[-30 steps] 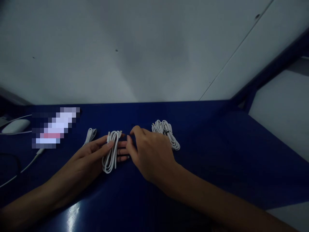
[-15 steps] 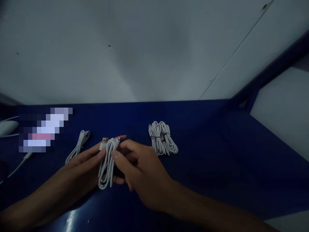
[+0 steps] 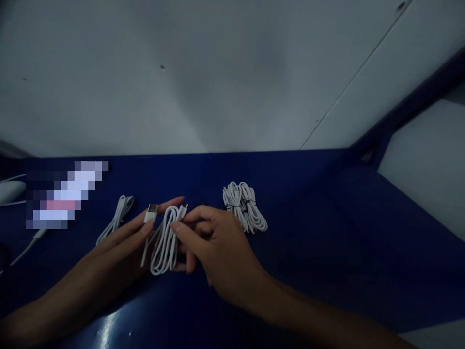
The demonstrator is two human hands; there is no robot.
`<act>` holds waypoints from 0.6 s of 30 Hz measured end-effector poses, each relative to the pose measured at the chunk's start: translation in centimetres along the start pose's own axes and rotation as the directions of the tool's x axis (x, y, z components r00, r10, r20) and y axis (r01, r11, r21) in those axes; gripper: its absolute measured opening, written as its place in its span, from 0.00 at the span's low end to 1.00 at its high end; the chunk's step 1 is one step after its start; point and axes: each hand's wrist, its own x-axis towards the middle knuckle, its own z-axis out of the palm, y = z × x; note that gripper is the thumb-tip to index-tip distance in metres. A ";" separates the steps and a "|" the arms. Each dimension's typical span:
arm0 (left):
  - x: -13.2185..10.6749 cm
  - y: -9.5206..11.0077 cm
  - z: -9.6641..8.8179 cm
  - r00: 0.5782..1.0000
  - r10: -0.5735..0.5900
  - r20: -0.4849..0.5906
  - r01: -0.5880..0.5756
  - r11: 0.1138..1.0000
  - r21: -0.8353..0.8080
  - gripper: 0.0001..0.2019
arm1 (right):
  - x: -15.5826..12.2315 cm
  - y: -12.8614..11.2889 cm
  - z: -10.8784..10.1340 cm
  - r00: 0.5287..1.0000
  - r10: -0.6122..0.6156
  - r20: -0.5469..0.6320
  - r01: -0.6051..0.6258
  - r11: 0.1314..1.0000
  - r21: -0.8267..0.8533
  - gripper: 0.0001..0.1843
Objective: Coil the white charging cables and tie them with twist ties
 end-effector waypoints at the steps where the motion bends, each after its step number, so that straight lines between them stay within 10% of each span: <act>1: 0.0 0.0 0.0 1.000 0.002 -0.002 -0.001 1.000 0.008 0.25 | 0.0 -0.1 0.0 1.000 -0.010 -0.017 0.010 1.000 -0.010 0.15; 18: 0.0 0.7 0.4 0.997 0.050 0.058 -0.056 0.992 0.113 0.24 | 0.6 -0.9 -1.7 0.980 0.139 0.143 -0.158 0.978 0.133 0.25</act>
